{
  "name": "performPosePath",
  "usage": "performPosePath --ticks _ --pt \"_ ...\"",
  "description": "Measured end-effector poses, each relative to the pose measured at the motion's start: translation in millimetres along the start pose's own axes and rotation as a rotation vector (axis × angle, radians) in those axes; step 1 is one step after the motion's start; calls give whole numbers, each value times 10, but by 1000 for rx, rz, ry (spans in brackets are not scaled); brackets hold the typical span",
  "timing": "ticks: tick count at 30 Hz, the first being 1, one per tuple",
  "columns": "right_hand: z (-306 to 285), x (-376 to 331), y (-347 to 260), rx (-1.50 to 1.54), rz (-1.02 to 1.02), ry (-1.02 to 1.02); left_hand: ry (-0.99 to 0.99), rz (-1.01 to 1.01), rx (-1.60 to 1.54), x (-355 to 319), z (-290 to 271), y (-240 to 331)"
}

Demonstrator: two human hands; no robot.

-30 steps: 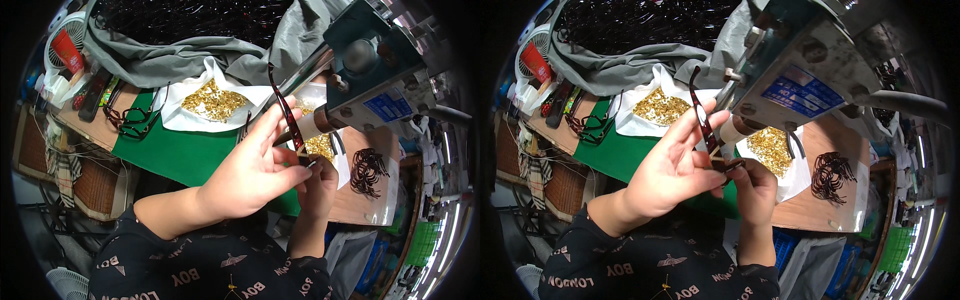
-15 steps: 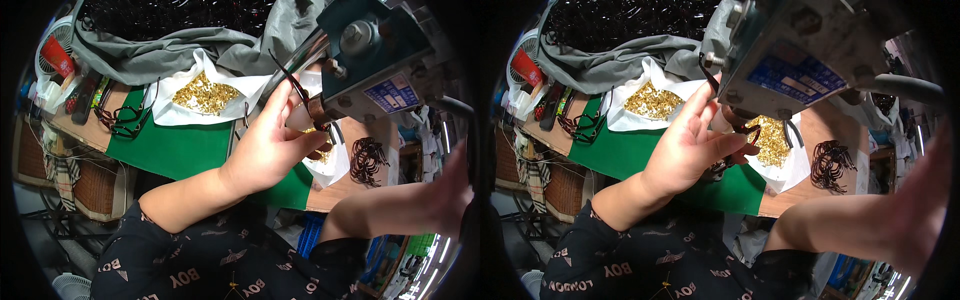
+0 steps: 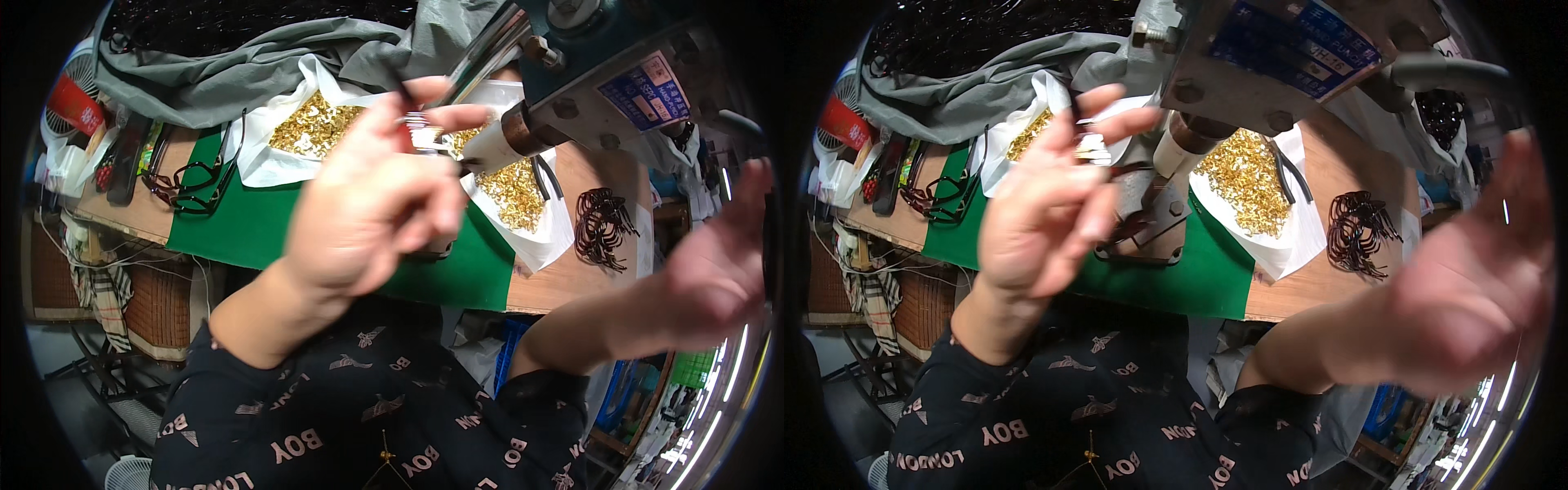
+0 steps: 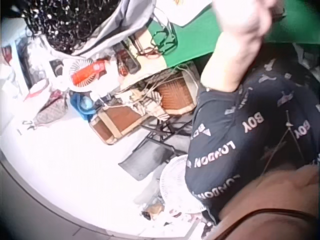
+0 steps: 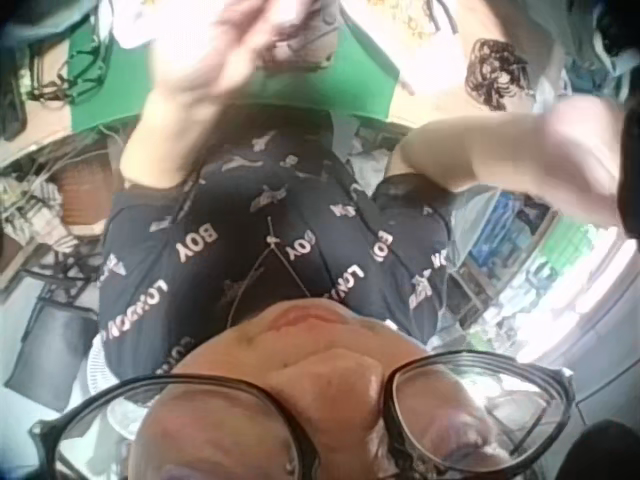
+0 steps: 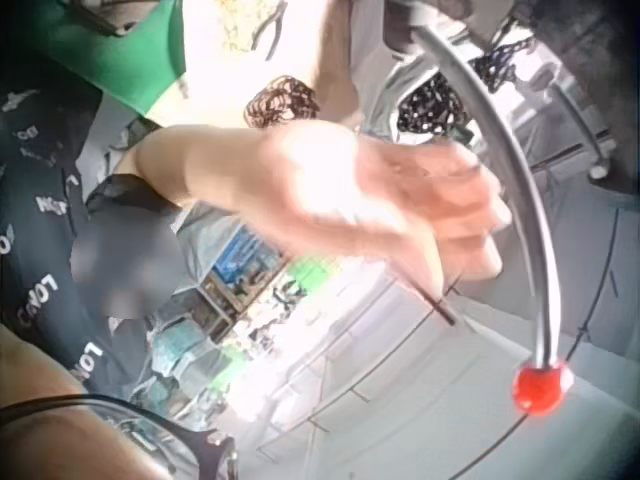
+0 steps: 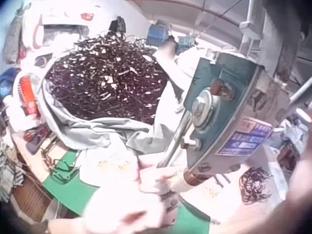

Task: The person repeatedly picks up eyeglass frames and small gold-colored components from a tray, inserts the components into the frame arms, and uses a rotating grinding tool to press or shape the parts. The person handles multiple frames one at a time, placing finished frames aside on the table.

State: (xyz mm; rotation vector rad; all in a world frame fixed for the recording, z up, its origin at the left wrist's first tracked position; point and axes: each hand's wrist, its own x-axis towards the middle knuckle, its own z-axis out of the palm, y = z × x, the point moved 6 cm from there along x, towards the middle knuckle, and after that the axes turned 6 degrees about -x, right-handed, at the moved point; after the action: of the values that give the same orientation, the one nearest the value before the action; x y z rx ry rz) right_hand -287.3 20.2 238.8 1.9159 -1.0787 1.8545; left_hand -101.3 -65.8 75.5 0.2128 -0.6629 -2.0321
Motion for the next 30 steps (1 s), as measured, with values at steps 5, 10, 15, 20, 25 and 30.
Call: performPosePath --ticks 5,10,15,20,25,30 --pt "149 -1773 1438 -258 884 -506 67 43 -127 -384 -914 412" --pt "548 -2241 1606 -604 778 -708 482 59 60 -727 -1752 649" --pt "648 -2211 1600 -760 641 -791 619 207 772 -819 -1791 782" --pt "313 -2140 1660 -495 735 -556 223 531 1954 -632 -851 527" --pt "179 -2162 1549 -289 998 -454 -85 37 2077 -435 -967 2" --pt "340 -2065 964 -73 1038 -367 -190 243 1859 -580 -908 57"
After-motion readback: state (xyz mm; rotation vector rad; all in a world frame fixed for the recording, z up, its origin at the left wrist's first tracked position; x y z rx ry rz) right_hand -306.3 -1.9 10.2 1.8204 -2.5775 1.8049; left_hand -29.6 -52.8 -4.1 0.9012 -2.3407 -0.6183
